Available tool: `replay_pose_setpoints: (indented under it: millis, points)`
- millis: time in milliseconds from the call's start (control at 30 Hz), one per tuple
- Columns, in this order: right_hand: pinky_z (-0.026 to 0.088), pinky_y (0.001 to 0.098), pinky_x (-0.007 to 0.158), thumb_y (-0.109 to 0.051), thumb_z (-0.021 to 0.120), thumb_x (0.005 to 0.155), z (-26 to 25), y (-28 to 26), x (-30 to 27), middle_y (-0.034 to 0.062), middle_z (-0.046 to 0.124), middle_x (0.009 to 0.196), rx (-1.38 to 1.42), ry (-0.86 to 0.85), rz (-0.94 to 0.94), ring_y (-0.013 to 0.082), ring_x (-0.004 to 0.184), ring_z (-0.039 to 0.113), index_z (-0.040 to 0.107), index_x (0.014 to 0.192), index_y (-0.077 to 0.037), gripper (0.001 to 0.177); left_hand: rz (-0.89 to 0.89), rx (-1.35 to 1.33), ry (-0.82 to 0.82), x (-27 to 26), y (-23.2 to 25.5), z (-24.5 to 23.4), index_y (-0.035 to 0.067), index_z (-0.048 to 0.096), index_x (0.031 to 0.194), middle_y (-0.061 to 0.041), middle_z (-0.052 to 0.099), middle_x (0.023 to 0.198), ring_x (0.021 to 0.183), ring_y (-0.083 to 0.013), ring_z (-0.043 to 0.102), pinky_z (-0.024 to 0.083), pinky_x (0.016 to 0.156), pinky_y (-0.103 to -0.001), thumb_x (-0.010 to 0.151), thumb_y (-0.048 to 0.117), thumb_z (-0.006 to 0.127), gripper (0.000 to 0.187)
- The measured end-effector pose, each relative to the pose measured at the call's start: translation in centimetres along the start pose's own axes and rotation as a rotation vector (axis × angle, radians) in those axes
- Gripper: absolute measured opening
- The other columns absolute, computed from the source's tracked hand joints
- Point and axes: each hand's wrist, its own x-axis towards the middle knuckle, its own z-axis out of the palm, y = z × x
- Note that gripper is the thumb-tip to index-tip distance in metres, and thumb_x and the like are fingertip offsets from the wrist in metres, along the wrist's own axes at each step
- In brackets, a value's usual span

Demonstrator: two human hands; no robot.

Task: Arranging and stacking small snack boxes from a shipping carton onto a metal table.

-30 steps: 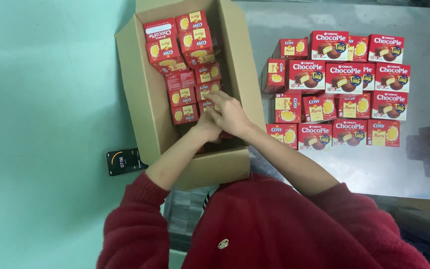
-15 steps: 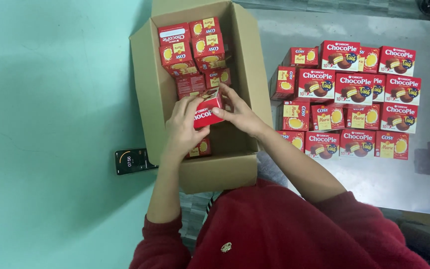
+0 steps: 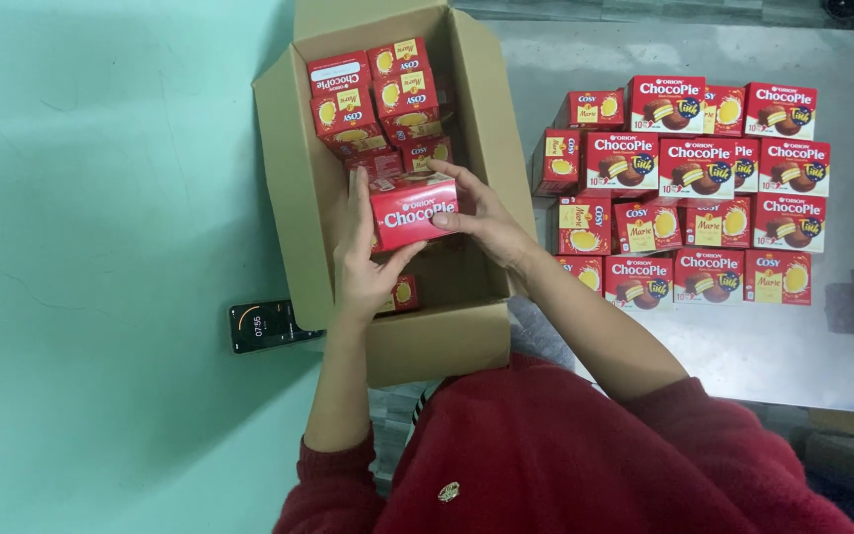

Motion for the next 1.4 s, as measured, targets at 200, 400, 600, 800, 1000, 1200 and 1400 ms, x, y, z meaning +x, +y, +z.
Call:
replay_pose_setpoints:
  millis: [200, 400, 600, 800, 1000, 1200, 1400]
  points:
    - [0.065, 0.0471, 0.102, -0.033, 0.093, 0.083, -1.2, 0.2, -1.1, 0.0221, 0.063, 0.149, 0.193, 0.056, -0.045, 0.0336, 0.131, 0.067, 0.049, 0.161, -0.006, 0.094, 0.021, -0.043, -0.038, 0.3, 1.2, 1.3, -0.003, 0.016, 0.178, -0.030, 0.021, 0.184, 0.170, -0.0468, 0.022, 0.027, 0.137, -0.064, 0.109, 0.011, 0.078, 0.094]
    - [0.058, 0.0483, 0.110, -0.019, 0.101, 0.073, -4.0, -3.0, -3.5, 0.0162, 0.059, 0.147, 0.085, 0.162, -0.277, 0.0350, 0.140, 0.059, 0.054, 0.151, -0.004, 0.092, -0.025, -0.157, -0.047, 0.7, 1.8, 5.1, -0.001, 0.027, 0.176, -0.027, 0.043, 0.175, 0.159, -0.0426, 0.047, 0.044, 0.128, -0.056, 0.110, 0.010, 0.073, 0.082]
    - [0.059, 0.0463, 0.111, -0.010, 0.107, 0.071, -9.5, -7.2, -6.9, 0.0172, 0.059, 0.153, -0.124, 0.292, -0.506, 0.0318, 0.148, 0.055, 0.048, 0.147, -0.006, 0.096, -0.016, -0.254, -0.107, 3.3, 5.9, 10.7, 0.003, 0.033, 0.176, -0.026, 0.055, 0.166, 0.147, -0.0390, 0.061, 0.056, 0.117, -0.050, 0.113, 0.016, 0.070, 0.074]
    - [0.065, 0.0380, 0.104, -0.012, 0.103, 0.080, -15.6, -10.4, -10.3, 0.0064, 0.053, 0.146, -0.192, 0.495, -0.539, 0.0240, 0.142, 0.056, 0.042, 0.142, -0.010, 0.087, -0.158, -0.477, -0.305, 6.9, 8.2, 20.1, -0.005, 0.019, 0.175, -0.037, 0.046, 0.163, 0.148, -0.0494, 0.057, 0.052, 0.122, -0.058, 0.111, 0.016, 0.073, 0.086]
    - [0.059, 0.0355, 0.102, -0.034, 0.097, 0.084, -22.0, -15.5, -13.9, 0.0034, 0.051, 0.129, -0.253, 0.602, -0.450, 0.0203, 0.132, 0.058, 0.047, 0.140, -0.007, 0.080, -0.199, -0.677, -0.526, 12.7, 9.3, 29.1, 0.017, 0.029, 0.179, -0.018, 0.050, 0.159, 0.146, -0.0340, 0.061, 0.058, 0.118, -0.046, 0.113, 0.015, 0.074, 0.080]
    - [0.065, 0.0545, 0.093, -0.064, 0.081, 0.098, -30.2, -17.4, -17.4, 0.0318, 0.055, 0.138, -0.290, 0.702, -0.202, 0.0373, 0.130, 0.063, 0.044, 0.168, -0.006, 0.099, -0.206, -0.713, -0.575, 14.4, 8.9, 39.1, 0.020, 0.046, 0.174, -0.017, 0.051, 0.168, 0.148, -0.0325, 0.060, 0.060, 0.115, -0.045, 0.109, 0.004, 0.076, 0.073]
    - [0.073, 0.0619, 0.063, -0.030, 0.091, 0.100, -36.0, -17.8, -16.6, 0.0049, 0.056, 0.095, 0.014, 0.955, -0.100, 0.0141, 0.083, 0.063, 0.059, 0.149, 0.008, 0.070, -0.340, -0.754, -0.581, 14.8, 3.6, 50.1, 0.025, 0.039, 0.178, -0.018, 0.042, 0.178, 0.163, -0.0339, 0.041, 0.041, 0.131, -0.050, 0.110, -0.004, 0.071, 0.081]
